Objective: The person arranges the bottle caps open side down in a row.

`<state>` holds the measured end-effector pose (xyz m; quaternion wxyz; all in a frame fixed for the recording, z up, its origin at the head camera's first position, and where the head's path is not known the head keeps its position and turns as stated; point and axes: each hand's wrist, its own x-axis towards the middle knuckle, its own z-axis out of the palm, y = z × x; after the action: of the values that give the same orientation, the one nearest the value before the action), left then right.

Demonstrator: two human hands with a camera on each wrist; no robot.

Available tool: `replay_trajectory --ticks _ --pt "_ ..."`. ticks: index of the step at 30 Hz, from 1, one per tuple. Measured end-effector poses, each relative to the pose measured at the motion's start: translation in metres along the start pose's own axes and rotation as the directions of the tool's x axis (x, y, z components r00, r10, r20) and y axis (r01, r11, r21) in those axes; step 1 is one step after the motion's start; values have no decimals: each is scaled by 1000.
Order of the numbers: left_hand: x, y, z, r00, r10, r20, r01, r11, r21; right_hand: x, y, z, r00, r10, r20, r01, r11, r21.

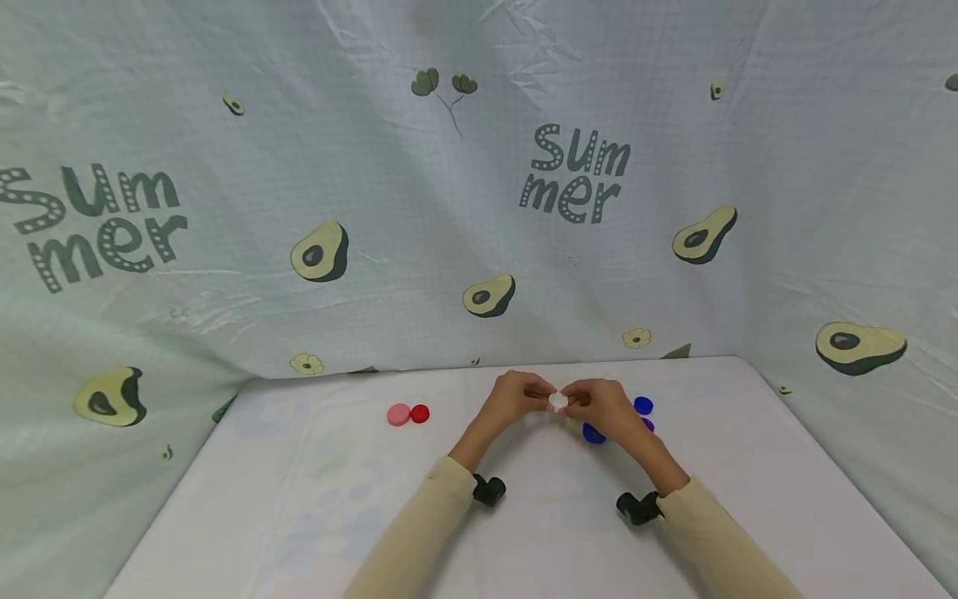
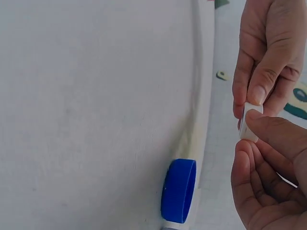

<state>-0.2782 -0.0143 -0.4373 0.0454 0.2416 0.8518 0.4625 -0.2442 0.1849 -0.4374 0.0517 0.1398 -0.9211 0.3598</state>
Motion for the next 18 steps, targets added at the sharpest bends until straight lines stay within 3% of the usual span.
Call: replay_trajectory --ticks 18 --pt "-42 17 -24 997 79 -8 -80 993 -82 -25 -35 -5 994 -104 -38 105 994 39"
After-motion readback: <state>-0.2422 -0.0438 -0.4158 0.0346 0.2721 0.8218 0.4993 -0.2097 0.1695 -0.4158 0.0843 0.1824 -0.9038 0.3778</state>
